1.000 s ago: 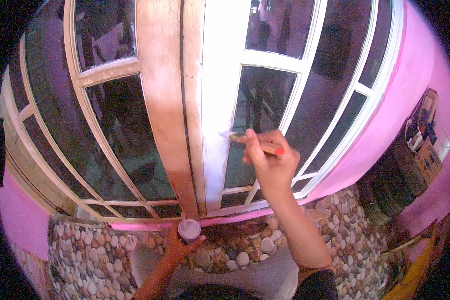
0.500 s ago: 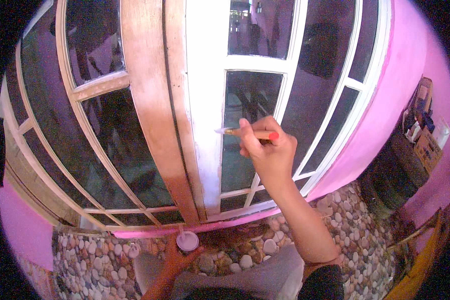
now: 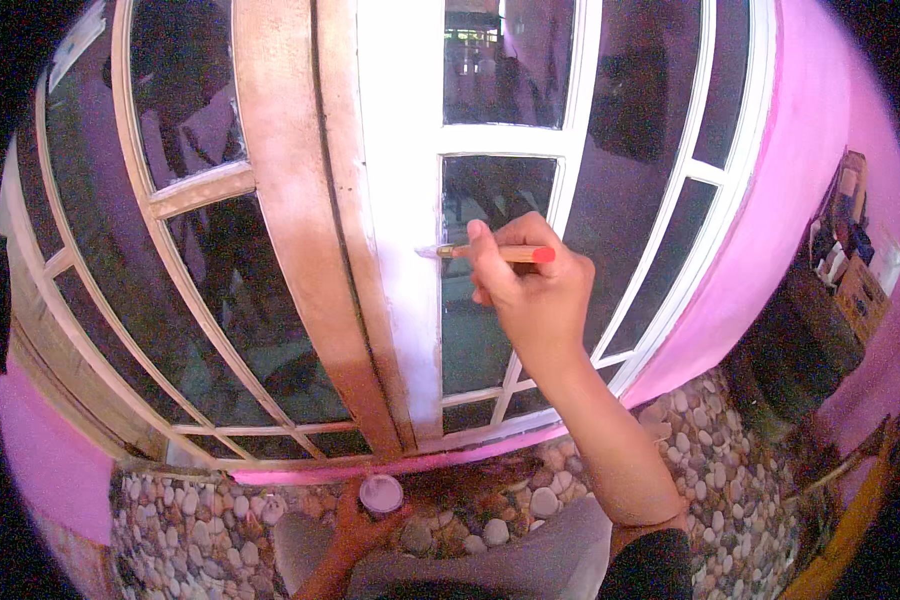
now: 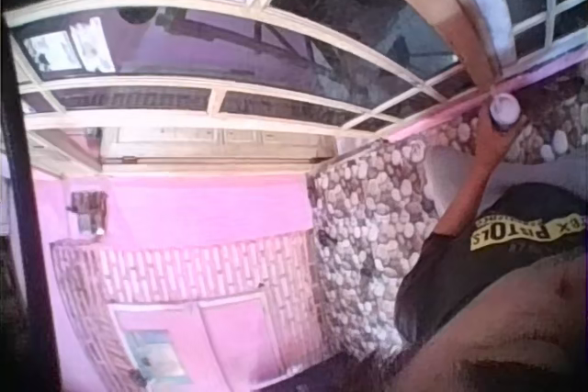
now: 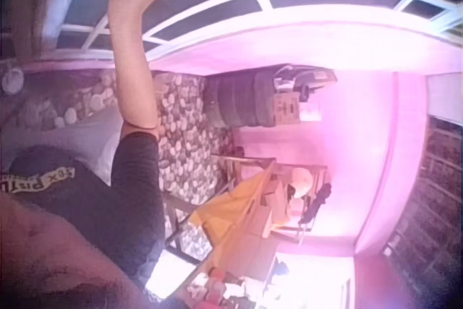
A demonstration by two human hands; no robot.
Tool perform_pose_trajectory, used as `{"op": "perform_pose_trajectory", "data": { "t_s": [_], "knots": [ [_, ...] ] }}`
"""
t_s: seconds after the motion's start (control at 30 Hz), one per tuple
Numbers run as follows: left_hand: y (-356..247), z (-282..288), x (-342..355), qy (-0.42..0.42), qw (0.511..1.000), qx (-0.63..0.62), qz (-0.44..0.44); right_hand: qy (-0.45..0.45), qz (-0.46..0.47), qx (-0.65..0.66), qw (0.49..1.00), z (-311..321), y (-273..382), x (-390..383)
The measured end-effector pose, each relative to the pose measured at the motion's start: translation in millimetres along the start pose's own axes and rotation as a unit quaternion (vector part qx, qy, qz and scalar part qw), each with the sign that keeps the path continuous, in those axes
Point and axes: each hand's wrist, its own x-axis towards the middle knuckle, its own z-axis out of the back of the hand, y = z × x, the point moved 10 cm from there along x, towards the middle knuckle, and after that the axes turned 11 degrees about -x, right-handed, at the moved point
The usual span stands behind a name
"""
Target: The person is painting a wooden door frame with white paint using a brush and subsequently wipes the glass and wood surface with a cloth.
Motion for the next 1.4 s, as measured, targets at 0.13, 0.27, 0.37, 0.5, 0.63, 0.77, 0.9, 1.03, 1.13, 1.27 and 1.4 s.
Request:
{"op": "perform_pose_trajectory", "data": {
  "t_s": [0.13,0.27,0.37,0.5,0.63,0.77,0.9,1.03,1.13,1.27,1.4],
  "knots": [
    [7.1,-6.0,0.7,0.003,0.998,-0.059,0.008,-0.008,0.005,0.014,1.000,-4.5,7.5,22.3],
    [16.9,-0.7,-1.4,-0.024,0.999,-0.002,-0.030,-0.049,0.090,0.060,0.993,6.6,48.5,38.9],
    [6.0,-2.3,-1.1,-0.016,1.000,-0.004,-0.003,-0.062,0.031,0.035,0.997,15.9,37.9,28.8],
    [-6.1,-3.0,0.0,-0.004,1.000,0.001,0.011,-0.002,0.005,0.019,1.000,-2.5,16.3,16.8],
    [4.7,-8.1,-0.9,0.016,0.997,-0.073,0.023,-0.051,0.106,0.013,0.993,3.1,39.7,41.8],
    [1.5,-0.3,-5.1,-0.012,0.999,-0.045,-0.002,-0.066,0.089,-0.031,0.993,10.0,46.0,17.6],
    [17.4,3.6,-13.0,-0.029,1.000,-0.002,-0.009,0.037,0.051,-0.090,0.994,-11.9,-12.2,-49.4],
    [11.6,1.3,-10.8,-0.008,1.000,-0.023,0.005,0.098,-0.019,-0.134,0.986,-32.3,-55.1,-73.3],
    [13.2,6.4,-14.9,-0.026,0.999,-0.026,-0.006,0.048,0.047,-0.185,0.980,-32.4,-33.5,-45.6],
    [14.1,7.0,-13.9,-0.023,0.999,-0.043,0.003,-0.054,0.078,-0.064,0.993,-15.9,12.5,-24.7],
    [26.8,12.2,-20.1,-0.032,0.998,-0.054,0.007,0.019,0.052,-0.145,0.988,-27.5,-8.9,-57.5]
  ]
}}
